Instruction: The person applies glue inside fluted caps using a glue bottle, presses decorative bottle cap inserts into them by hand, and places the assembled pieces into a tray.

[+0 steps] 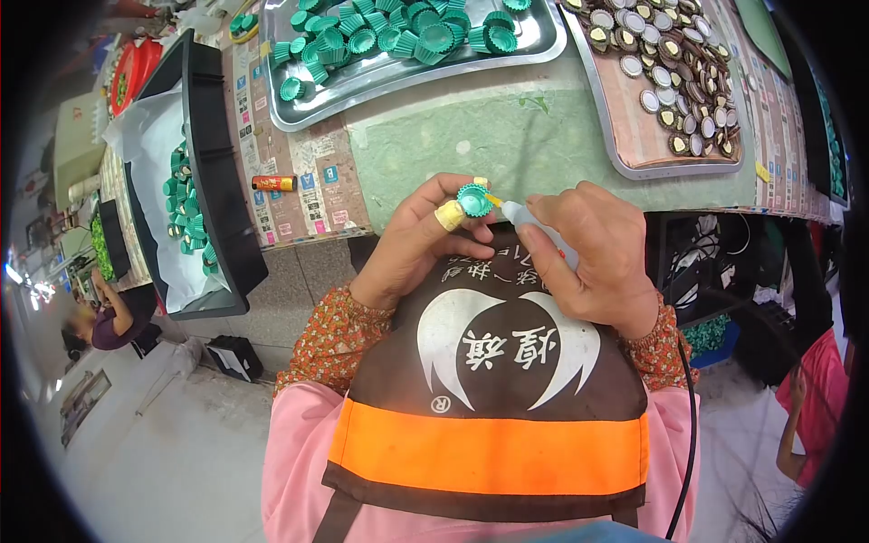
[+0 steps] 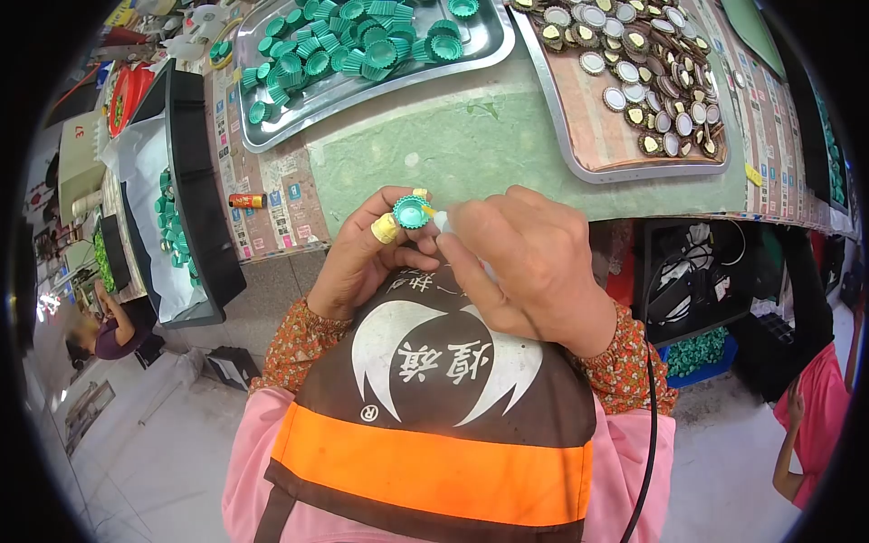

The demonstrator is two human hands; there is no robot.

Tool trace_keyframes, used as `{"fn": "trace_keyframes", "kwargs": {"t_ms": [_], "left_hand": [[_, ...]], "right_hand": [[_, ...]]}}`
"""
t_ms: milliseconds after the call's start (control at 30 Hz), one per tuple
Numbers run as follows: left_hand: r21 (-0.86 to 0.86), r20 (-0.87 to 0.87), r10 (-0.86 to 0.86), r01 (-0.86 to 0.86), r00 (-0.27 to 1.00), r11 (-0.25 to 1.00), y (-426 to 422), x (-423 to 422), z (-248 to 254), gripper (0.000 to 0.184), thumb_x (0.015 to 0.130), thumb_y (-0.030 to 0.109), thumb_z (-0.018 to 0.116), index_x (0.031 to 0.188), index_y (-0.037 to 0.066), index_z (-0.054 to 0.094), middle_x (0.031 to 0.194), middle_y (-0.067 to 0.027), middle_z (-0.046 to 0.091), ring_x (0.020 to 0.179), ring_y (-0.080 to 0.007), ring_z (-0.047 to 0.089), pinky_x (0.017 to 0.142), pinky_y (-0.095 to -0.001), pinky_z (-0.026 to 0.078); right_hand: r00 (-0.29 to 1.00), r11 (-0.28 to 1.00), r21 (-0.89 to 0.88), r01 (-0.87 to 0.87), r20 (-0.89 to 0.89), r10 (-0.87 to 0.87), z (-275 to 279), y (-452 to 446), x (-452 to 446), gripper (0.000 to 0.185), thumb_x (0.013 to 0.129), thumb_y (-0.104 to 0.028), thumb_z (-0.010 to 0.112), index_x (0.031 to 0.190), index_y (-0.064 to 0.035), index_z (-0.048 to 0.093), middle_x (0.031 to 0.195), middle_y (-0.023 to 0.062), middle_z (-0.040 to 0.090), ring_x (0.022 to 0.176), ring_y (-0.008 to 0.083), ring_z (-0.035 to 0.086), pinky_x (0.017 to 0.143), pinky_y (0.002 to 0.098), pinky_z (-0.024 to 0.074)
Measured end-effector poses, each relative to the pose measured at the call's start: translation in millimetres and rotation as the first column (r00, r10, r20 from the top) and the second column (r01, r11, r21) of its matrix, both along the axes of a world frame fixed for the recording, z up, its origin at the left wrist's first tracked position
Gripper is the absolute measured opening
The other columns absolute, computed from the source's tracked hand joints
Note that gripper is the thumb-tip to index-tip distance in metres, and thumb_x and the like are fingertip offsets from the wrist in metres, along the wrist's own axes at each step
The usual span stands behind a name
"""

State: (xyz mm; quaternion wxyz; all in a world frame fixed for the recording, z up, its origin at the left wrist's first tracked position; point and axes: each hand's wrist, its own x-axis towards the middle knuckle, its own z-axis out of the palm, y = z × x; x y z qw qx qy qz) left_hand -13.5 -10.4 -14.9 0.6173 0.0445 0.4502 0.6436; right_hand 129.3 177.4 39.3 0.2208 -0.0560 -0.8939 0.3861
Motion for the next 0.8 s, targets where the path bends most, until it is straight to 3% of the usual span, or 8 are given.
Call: {"fn": "trace_keyframes", "kwargs": {"t_ms": [167,267,400,500,600,800], "left_hand": [[-0.026,-0.148,0.044,-0.048,0.988,0.998,0.5,0.8,5.1,0.039,0.099,0.015,0.064,0.132,0.006,0.047,0.122,-0.0111,0.059,0.103,-0.0186,0.065,0.087,-0.0353,0.061],[0.013,-0.258,0.095,-0.095,0.961,0.995,0.0,2.0,6.0,0.042,0.095,0.007,0.067,0.132,0.007,0.047,0.125,-0.0091,0.056,0.108,-0.0195,0.063,0.088,-0.0348,0.06],[0.073,-0.398,0.154,-0.136,0.905,0.988,-1.2,1.2,3.7,0.047,0.092,0.0,0.068,0.133,0.006,0.045,0.128,-0.0107,0.054,0.114,-0.0225,0.061,0.094,-0.0381,0.06],[0.095,-0.496,0.168,-0.139,0.852,0.986,-1.5,-1.0,5.0,0.047,0.091,-0.003,0.068,0.131,0.007,0.046,0.129,-0.0099,0.054,0.116,-0.0226,0.06,0.095,-0.0385,0.059],[0.106,-0.523,0.163,-0.125,0.837,0.986,-2.2,-4.0,5.1,0.046,0.09,-0.006,0.067,0.13,0.008,0.047,0.131,-0.0102,0.053,0.118,-0.0232,0.059,0.096,-0.0395,0.059],[0.113,-0.523,0.153,-0.11,0.839,0.988,-1.6,-3.0,4.8,0.046,0.09,-0.004,0.067,0.13,0.008,0.047,0.133,-0.0112,0.053,0.119,-0.0237,0.059,0.096,-0.0401,0.059]], "right_hand": [[1.0,1.0,0.015,0.016,0.024,-0.016,-1.7,-2.0,2.5,0.018,0.078,-0.007,0.075,0.09,-0.0061,0.062,0.065,0.0093,0.055,0.055,0.0289,0.055,0.05,0.0407,0.041],[0.999,0.997,-0.066,0.031,0.025,-0.029,-4.3,-1.6,4.3,0.018,0.08,-0.008,0.076,0.092,-0.0056,0.063,0.069,0.0115,0.059,0.058,0.0305,0.058,0.053,0.0387,0.0444],[0.99,0.926,-0.36,0.111,-0.046,-0.136,-19.6,0.2,4.6,0.027,0.084,-0.007,0.077,0.107,-0.004,0.064,0.081,0.0069,0.065,0.063,0.0229,0.062,0.06,0.0345,0.0502],[0.971,0.696,-0.685,0.216,0.079,-0.224,-22.7,7.9,3.0,0.04,0.086,-0.006,0.077,0.122,-0.0028,0.059,0.099,0.0018,0.065,0.083,0.0116,0.063,0.07,0.0285,0.0532],[0.963,0.328,-0.906,0.268,0.241,-0.12,-29.1,23.6,-0.7,0.042,0.086,-0.005,0.078,0.123,-0.0026,0.057,0.108,0.0054,0.065,0.094,0.0108,0.063,0.078,0.0259,0.0521],[0.983,0.501,-0.861,0.089,-0.005,-0.184,-58.6,20.0,-29.6,0.041,0.087,-0.004,0.077,0.121,-0.0032,0.055,0.113,0.0073,0.065,0.102,0.0122,0.063,0.087,0.0269,0.0511]]}}
